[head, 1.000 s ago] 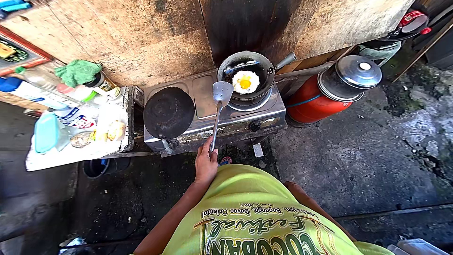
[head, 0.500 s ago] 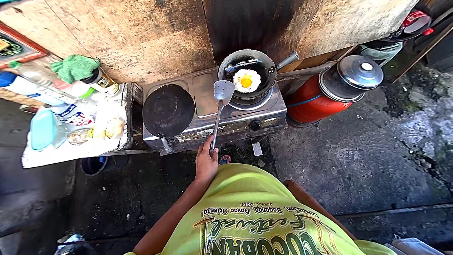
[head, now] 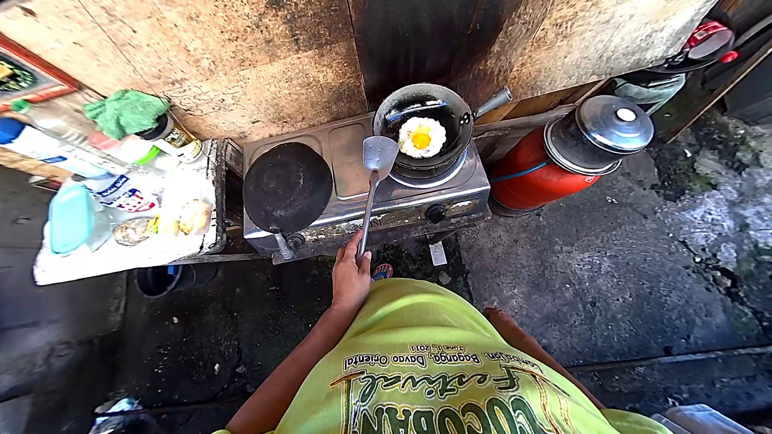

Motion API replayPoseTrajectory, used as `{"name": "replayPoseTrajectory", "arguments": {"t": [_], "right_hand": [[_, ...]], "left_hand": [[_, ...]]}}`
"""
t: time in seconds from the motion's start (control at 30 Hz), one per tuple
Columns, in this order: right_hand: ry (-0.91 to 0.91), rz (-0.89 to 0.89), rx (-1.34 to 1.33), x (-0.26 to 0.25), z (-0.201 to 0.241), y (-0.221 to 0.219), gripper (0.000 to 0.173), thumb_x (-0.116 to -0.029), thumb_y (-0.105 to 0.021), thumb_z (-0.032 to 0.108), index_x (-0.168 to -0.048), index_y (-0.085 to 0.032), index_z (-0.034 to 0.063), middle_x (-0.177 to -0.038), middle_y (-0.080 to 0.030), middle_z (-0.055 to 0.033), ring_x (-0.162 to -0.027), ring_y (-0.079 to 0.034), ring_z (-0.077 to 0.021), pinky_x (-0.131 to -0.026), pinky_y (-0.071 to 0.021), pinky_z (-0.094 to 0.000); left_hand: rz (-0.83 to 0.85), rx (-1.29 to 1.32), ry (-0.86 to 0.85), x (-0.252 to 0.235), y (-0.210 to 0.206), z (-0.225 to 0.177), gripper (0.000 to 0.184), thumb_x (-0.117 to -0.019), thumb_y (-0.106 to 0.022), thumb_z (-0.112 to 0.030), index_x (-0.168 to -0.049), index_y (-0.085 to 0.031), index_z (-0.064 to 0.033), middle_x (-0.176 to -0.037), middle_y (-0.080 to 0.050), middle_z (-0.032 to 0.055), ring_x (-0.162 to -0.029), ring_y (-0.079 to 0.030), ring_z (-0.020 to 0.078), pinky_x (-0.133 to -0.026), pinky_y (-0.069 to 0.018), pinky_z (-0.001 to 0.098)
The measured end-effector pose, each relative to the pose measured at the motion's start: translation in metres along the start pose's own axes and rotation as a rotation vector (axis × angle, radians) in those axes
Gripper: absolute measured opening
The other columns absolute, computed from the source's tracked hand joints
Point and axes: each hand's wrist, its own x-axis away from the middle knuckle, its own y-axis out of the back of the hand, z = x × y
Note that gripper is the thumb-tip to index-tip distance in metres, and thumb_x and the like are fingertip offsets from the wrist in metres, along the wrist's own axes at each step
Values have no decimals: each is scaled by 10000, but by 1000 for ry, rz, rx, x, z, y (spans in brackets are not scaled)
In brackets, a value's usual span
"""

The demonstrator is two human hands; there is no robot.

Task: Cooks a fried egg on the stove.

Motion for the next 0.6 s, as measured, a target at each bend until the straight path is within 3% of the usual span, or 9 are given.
{"name": "replayPoseTrajectory", "arguments": {"t": [0.6], "right_hand": [[-1,-16,-47,-7,-3,-9,436,-1073,-524,359,-1334,-651,33,-1382,-635,-224,-1350,-565,-379,-1134,-416,-580]], "left_hand": [[-2,2,-5,0,1,-1,480,-1060,-554,-190,-1530,-491,-114,-1232,-621,190,-875,-659,218,-811,-558,357]]}}
